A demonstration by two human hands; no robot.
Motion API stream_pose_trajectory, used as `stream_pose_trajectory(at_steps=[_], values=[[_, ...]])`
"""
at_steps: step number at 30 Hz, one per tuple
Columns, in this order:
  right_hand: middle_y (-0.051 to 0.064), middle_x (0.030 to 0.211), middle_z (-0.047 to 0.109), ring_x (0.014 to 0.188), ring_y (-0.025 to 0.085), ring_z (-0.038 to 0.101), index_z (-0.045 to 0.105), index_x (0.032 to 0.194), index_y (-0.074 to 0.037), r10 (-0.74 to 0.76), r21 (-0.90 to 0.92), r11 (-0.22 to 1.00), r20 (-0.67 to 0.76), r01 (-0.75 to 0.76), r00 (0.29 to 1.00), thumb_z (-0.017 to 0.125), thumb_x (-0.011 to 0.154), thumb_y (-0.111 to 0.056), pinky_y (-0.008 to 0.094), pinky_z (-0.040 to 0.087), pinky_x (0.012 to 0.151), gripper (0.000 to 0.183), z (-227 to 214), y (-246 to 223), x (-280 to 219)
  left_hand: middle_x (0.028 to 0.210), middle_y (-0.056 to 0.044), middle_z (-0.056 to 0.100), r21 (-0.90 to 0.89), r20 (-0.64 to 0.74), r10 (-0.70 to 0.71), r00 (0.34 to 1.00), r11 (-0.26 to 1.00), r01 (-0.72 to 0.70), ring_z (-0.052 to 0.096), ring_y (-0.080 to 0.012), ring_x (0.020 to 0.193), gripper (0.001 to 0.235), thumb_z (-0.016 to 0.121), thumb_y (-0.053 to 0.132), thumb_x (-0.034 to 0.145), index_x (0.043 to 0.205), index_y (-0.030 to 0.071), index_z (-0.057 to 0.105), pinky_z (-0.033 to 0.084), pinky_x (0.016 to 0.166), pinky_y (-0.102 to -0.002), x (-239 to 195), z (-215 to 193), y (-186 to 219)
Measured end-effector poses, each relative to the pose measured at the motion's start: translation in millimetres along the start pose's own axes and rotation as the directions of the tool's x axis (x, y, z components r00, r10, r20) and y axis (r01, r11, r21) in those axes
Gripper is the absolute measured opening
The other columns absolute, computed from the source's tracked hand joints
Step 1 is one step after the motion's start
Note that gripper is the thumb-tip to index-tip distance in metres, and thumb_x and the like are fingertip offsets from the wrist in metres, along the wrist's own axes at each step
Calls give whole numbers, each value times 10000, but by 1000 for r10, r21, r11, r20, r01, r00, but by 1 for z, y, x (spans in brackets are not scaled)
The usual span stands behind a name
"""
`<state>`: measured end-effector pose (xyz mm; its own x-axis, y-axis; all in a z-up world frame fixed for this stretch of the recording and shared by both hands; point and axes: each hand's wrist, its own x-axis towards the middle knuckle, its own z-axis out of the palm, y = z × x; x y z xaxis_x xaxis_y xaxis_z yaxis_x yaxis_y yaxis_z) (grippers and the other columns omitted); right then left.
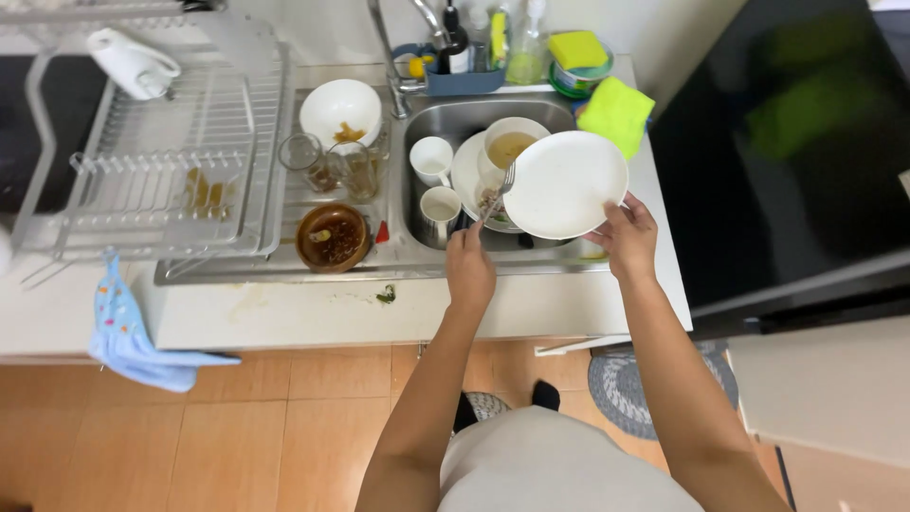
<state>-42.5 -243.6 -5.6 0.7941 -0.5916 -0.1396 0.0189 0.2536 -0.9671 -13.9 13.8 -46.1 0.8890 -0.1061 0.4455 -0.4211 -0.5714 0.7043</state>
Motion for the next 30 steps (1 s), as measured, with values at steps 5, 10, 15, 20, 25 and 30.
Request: stream_pose_trajectory(at_steps=[5, 10, 15, 20, 25, 30], values=[[165, 1138, 687, 862, 283, 743, 504, 1360, -9, 71, 189, 981, -146, -43, 987, 606, 994, -96, 391, 662, 720, 389, -51, 22, -24, 1122, -197, 597, -166, 37, 123, 992, 979, -115, 580, -393, 1050, 511, 592, -109, 861, 1356, 18, 598, 478, 918, -481, -7, 16, 25], [188, 1167, 678, 899, 308, 727, 530, 1323, 12, 114, 226, 972, -238, -59, 964, 569, 1015, -84, 416, 678, 756, 325, -102, 34, -51, 1126, -202, 600, -234, 140, 161, 977, 964, -125, 571, -407, 1053, 506, 598, -110, 850, 1338, 24, 619, 483, 905, -493, -33, 53, 47], [178, 1213, 646, 1007, 329, 738, 525, 1301, -10, 149, 197, 976, -323, -87, 935, 570, 1022, -100, 421, 685, 833, 297, -132, 44, -63, 1075, -188, 612, -213, 218, 166, 962, 970, -120, 588, -391, 1042, 504, 593, -114, 833, 1315, 24, 644, 502, 917, -475, -60, 76, 58], [188, 1186, 628, 994, 340, 716, 442, 1257, -11, 179, 254, 960, -247, -115, 952, 579, 988, -68, 437, 674, 800, 307, -160, 65, -54, 1080, -212, 615, -168, 159, 145, 977, 979, -118, 596, -398, 1028, 452, 579, -107, 885, 1318, 3, 647, 501, 900, -470, -81, 83, 79], [216, 1193, 603, 1017, 361, 719, 401, 1259, 26, 237, 67, 971, -192, -228, 953, 583, 981, -40, 441, 680, 789, 339, -184, 66, -48, 1112, -226, 620, -119, 136, 81, 987, 991, -65, 595, -408, 1039, 420, 560, -101, 893, 1298, -25, 643, 506, 900, -464, -101, 101, 102], [223, 1068, 683, 752, 267, 763, 512, 1331, 130, 277, -148, 950, -1, -274, 961, 630, 1002, -121, 381, 684, 684, 430, -218, 72, -33, 1102, -228, 624, -86, 101, -22, 995, 996, 31, 601, -407, 1034, 406, 538, -92, 904, 1292, -41, 649, 510, 922, -463, -118, 113, 119]])
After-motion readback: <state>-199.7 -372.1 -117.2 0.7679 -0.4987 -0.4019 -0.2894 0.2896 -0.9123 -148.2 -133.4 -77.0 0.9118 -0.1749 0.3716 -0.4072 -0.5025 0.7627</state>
